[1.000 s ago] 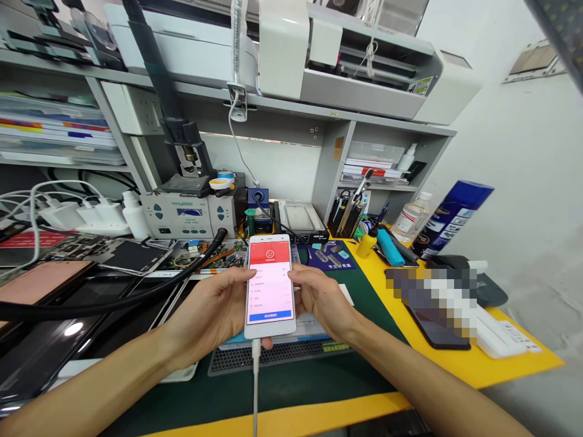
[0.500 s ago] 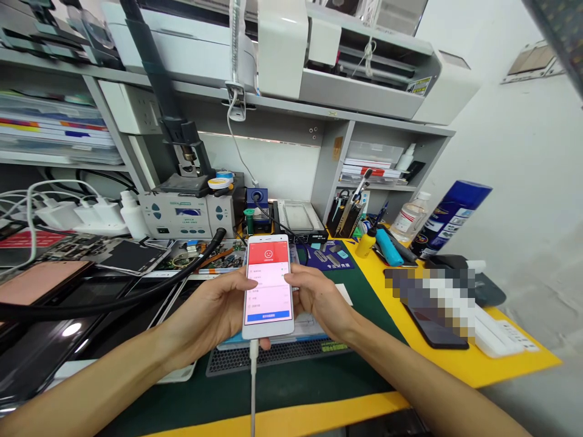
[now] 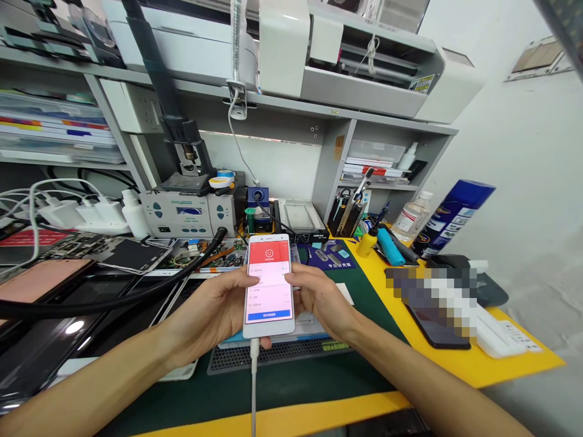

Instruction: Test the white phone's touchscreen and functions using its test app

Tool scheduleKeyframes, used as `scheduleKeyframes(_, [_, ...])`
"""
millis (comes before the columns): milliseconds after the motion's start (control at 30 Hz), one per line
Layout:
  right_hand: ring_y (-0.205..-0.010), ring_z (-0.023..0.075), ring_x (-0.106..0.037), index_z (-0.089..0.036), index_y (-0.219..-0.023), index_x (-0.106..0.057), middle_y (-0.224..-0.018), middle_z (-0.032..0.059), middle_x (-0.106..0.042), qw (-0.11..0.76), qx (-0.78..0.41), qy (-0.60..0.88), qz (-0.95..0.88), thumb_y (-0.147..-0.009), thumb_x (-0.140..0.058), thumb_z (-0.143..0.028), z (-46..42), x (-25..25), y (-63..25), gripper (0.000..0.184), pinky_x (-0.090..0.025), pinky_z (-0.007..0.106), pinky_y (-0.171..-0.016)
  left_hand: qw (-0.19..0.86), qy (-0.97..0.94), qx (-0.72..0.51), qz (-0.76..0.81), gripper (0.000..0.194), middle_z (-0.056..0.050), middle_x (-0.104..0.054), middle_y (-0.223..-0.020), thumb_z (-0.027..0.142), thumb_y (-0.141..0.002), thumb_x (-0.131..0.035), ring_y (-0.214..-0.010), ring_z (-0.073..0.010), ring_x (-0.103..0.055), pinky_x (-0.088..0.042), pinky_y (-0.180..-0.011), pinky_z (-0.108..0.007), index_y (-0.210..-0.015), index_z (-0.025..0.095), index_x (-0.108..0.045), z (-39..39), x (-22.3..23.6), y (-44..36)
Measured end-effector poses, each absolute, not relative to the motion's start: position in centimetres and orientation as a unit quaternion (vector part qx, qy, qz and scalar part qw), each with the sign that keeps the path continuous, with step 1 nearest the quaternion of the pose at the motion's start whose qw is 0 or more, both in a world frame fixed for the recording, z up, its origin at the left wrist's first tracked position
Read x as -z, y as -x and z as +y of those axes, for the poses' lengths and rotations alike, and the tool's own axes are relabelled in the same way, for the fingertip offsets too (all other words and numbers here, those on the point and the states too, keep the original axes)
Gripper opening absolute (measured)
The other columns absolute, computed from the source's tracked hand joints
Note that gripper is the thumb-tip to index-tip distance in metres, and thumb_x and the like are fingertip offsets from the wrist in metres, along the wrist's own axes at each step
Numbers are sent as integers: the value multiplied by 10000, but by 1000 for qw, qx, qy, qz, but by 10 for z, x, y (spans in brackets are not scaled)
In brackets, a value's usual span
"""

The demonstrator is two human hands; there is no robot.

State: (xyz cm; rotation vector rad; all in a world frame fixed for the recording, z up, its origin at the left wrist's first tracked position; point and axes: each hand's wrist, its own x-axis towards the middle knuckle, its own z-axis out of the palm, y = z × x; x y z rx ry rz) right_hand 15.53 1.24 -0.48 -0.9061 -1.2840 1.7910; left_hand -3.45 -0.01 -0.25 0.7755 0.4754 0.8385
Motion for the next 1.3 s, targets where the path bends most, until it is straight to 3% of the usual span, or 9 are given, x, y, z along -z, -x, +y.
scheduleKeyframes(333, [-901, 227, -697, -181, -1291, -584, -1057, 91, -755, 366, -693, 356, -508, -850, -589, -339, 11, 1, -154, 468, -484, 294, -669, 804, -370, -396, 246, 473, -183, -657, -1190, 142, -875, -501, -858, -291, -658, -572, -569, -457, -1348, 135, -485, 0, 2, 34])
scheduleKeyframes(867, [-838, 217, -704, -186, -1271, -606, -1059, 91, -756, 365, -691, 356, -513, -853, -580, -337, 11, 1, -154, 445, -484, 288, -649, 796, -378, -398, 256, 409, -174, -680, -1120, 171, -881, -515, -880, -314, -669, -580, -550, -437, -1286, 147, -573, -2, 2, 32])
scheduleKeyframes(1300, [-835, 219, -704, -182, -1236, -625, -1058, 91, -758, 365, -691, 355, -513, -840, -594, -350, 11, 1, -154, 431, -480, 285, -640, 786, -384, -396, 280, 434, -143, -687, -1050, 164, -879, -548, -801, -263, -667, -582, -543, -422, -1313, 174, -543, -3, 1, 31])
